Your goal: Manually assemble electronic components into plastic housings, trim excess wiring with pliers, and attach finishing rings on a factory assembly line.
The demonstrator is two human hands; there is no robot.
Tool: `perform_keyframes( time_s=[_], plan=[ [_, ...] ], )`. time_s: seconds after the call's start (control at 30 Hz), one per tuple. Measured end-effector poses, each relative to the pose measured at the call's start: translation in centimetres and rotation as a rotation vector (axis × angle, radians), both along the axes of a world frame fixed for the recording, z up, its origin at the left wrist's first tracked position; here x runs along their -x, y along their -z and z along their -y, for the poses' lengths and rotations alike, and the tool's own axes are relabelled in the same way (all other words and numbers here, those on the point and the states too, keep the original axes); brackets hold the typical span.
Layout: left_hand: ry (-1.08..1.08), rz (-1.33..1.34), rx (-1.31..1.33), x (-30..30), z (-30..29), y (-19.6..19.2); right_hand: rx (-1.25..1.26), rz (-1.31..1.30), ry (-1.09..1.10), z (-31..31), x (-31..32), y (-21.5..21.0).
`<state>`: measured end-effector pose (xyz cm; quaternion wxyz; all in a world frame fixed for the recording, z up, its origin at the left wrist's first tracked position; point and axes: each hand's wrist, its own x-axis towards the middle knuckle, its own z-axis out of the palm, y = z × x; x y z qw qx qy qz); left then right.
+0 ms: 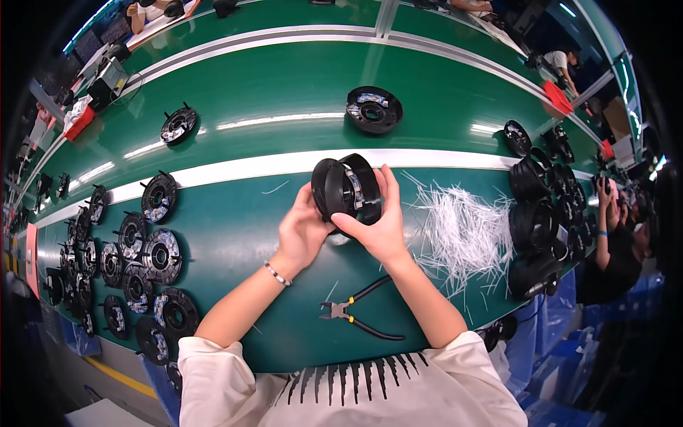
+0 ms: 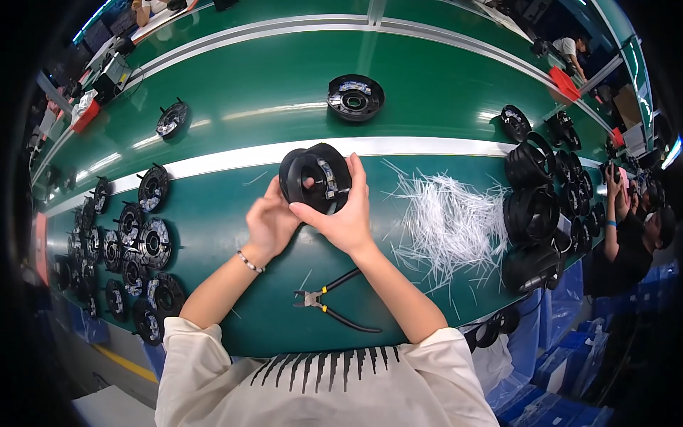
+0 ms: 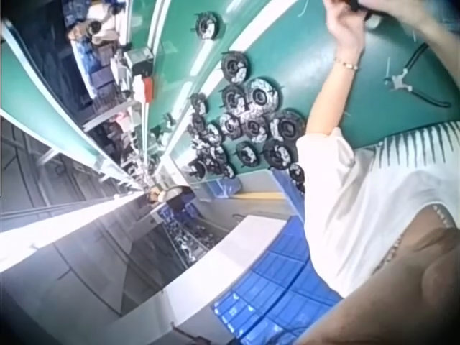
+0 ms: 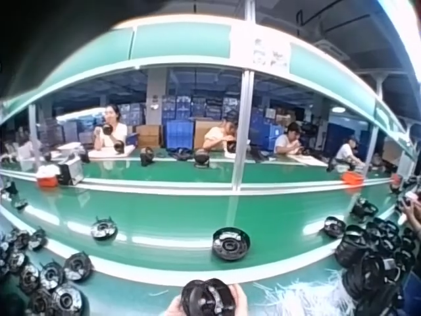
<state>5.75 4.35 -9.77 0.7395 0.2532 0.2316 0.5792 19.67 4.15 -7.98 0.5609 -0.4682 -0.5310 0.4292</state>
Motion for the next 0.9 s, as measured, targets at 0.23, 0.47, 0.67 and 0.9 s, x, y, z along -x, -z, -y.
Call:
perform_keyframes(
  time_s=[0.23,0.47,0.67,0.9],
  plan=[
    [0.181,0.01,0.237,0.9,-0.9,-2.1,-0.151,0.36,-0.12,0.9,1.1,-1.1],
    [0.122,-0.059,0.265,1.5,-1.1,-0.2,-0.01,-0.302,-0.086,0.0,-0.5,-1.5],
    [0.088,-0.155,-0.014,-0.3,0.6,-2.0,0.0,0.188,-0.057,0.5,-0.5,-0.1],
    [0.375,0.299,0.197,1.5,-0.1,-1.0,-0.124,0.543,-0.114,1.6,0.3,-2.7]
  ],
)
